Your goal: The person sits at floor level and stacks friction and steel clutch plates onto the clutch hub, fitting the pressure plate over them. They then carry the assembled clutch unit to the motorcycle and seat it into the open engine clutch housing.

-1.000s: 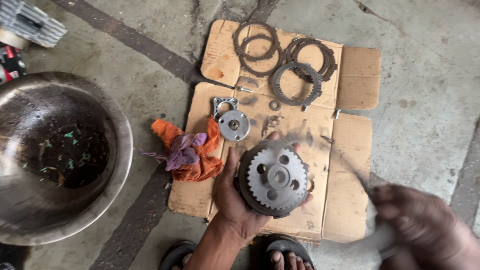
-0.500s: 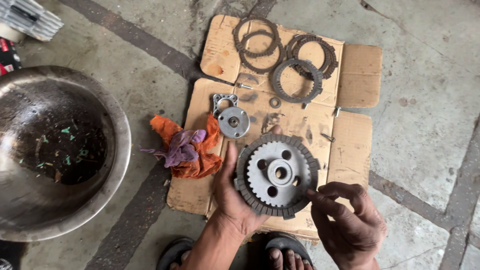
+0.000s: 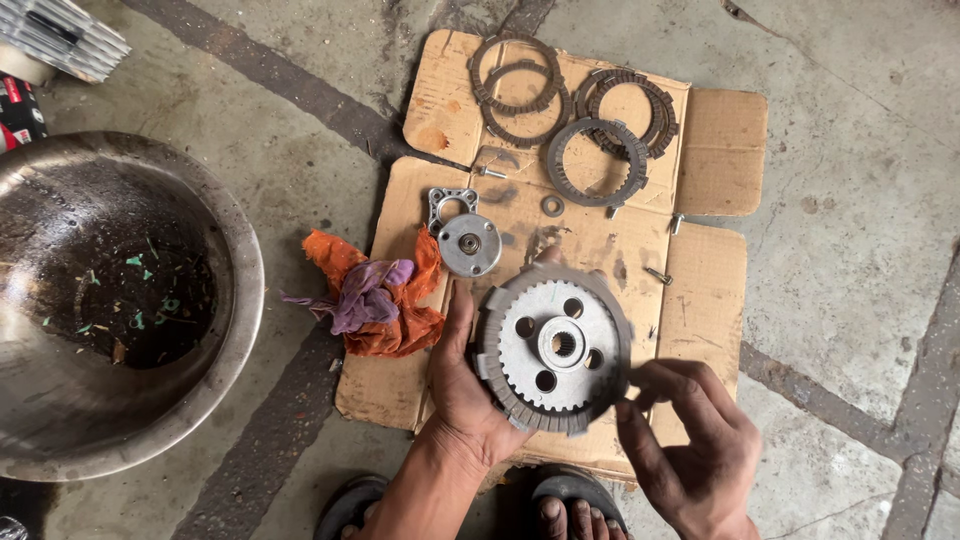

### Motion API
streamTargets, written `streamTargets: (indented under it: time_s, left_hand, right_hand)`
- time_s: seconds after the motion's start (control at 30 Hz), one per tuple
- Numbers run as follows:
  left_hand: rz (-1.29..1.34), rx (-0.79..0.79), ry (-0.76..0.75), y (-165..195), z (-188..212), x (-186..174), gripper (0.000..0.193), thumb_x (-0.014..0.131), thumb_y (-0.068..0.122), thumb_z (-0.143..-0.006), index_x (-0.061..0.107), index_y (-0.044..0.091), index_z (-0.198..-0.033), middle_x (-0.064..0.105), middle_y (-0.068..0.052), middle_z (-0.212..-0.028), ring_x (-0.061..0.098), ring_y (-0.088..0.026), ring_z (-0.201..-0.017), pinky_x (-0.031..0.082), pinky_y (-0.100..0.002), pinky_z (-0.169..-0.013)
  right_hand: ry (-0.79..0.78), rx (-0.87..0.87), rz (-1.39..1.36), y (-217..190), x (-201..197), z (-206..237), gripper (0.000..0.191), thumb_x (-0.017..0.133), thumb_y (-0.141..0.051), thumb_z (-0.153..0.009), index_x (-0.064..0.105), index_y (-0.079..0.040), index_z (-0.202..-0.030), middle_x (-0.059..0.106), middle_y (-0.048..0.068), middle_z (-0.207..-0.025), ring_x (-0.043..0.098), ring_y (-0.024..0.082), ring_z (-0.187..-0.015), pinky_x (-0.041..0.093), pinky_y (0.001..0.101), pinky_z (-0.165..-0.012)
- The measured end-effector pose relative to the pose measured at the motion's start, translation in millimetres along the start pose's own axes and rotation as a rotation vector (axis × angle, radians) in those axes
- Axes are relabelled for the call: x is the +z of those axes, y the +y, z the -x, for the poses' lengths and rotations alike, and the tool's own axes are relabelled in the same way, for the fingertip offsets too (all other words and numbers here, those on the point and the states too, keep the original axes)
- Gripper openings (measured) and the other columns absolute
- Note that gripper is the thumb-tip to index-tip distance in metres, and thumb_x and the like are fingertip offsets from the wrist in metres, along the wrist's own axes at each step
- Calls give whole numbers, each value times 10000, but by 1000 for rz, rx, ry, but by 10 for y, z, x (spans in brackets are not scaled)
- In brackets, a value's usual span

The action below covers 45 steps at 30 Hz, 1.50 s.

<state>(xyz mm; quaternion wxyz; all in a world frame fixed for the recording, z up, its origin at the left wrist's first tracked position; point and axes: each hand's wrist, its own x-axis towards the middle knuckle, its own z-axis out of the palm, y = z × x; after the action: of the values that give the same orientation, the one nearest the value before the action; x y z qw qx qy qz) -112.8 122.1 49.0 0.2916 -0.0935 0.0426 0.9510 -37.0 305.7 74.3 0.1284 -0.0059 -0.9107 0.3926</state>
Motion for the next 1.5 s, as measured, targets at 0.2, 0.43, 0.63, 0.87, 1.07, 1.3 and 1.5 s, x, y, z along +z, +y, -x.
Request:
streamTargets:
  time_s: [0.2,0.43,0.63,0.87,1.07,1.3,1.5]
  left_hand:
    - [38,-22,-62,-27,-5,-37,920,352,771,-957,384,126,-1612,506,-195,-1533,518,-350,-1390,445,-554,-1144]
    - [52,-55,-81,-93,-1,-59,904,359,758,-962,387,132,-1613,479,-211,-1560,504,-352,-1410,441,-528,-1159]
    - [53,-69,-60,-136,-7,-83,865,375,733,-974,395,136,-1600,516,-195,-1525,525,-329,-1387,456,-504,-1143]
    - [101,-85,-42,-158,6,-128,871,385,722,-991,425,100,-1599,551,-177,-1489,543,-319,-1353,451,-492,-1142]
    - [88,-17,-54,-54,-69,-50,873,368,737,-966,431,103,-1563,517,-213,-1539,501,-362,-1404,427,-534,-1158]
    - [219,-33,-215,44,-84,-48,837,407,740,-985,422,168,-1596,401,-188,-1616,468,-375,-1419,376,-758,-1085]
    - [117,-36,-82,5,-121,-107,868,444,755,-939,435,178,-1587,401,-189,-1662,458,-356,-1464,365,-717,-1114]
  right_hand:
    - [21,46,-87,-49,25,-3,238,737,-12,-843,712,4,-1080,746,101,-1004,722,130,-832,580,274,-747]
    - [-72,549,-141,-112,-35,-381,337,724,-59,-838,708,-20,-1173,773,77,-917,731,141,-762,600,291,-684]
    - [-130,602,-201,-13,-118,-542,258,755,-63,-821,768,17,-1065,786,97,-841,703,140,-725,578,289,-677]
    - [-166,555,-87,-58,-124,-645,292,767,-69,-814,763,-1,-1098,755,86,-831,684,123,-735,548,276,-648]
    - [-220,438,-313,14,-109,-652,244,721,-104,-868,767,0,-1083,805,100,-815,724,114,-753,588,268,-667]
    - [-102,96,164,490,124,-1180,160,743,-152,-898,795,-87,-1034,774,76,-870,723,159,-683,581,327,-607]
    - [-230,-252,713,984,738,-1910,355,713,-251,-822,752,-150,-1159,693,91,-1213,706,267,-881,569,350,-461]
